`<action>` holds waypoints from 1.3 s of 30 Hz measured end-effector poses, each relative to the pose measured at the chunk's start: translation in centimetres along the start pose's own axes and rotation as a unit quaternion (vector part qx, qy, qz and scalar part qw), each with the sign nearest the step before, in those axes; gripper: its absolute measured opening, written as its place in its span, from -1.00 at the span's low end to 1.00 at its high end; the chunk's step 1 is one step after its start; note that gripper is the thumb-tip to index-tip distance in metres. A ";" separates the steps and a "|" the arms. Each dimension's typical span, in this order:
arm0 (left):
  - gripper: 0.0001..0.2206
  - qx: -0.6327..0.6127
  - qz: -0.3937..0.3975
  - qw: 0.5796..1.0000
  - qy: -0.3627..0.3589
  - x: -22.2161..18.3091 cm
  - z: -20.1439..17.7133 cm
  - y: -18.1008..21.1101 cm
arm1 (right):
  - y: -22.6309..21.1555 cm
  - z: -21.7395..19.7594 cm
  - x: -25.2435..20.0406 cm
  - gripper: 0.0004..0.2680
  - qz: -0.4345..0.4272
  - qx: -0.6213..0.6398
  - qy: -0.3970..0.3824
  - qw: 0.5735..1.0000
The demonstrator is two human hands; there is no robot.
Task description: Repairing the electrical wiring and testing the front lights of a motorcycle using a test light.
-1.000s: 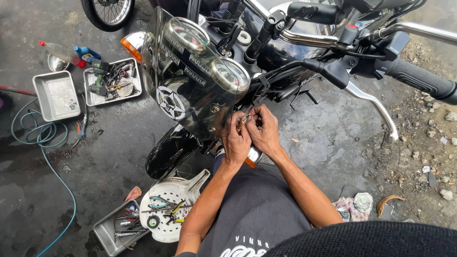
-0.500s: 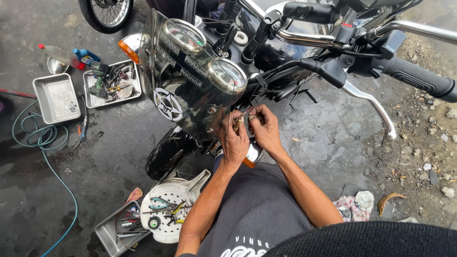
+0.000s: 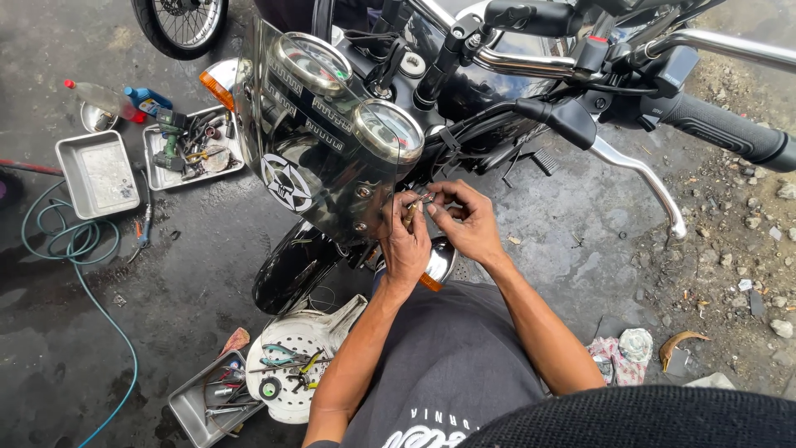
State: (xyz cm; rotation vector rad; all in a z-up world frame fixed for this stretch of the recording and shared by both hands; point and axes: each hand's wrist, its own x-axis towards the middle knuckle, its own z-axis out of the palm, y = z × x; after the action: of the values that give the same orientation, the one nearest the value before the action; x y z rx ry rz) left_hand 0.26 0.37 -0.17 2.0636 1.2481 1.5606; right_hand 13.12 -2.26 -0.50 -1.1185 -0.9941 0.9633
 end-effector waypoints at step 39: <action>-0.91 0.036 0.027 0.998 -0.031 -1.1 0.2 -1.9 | 0.4 0.2 -1.9 -0.91 -0.169 -0.311 -0.013 0.935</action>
State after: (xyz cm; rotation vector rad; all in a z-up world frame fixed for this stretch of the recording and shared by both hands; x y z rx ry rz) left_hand -0.49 0.76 -2.21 2.1913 1.2527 1.4820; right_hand 12.34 -3.93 -1.10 -1.3869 -1.5161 0.3825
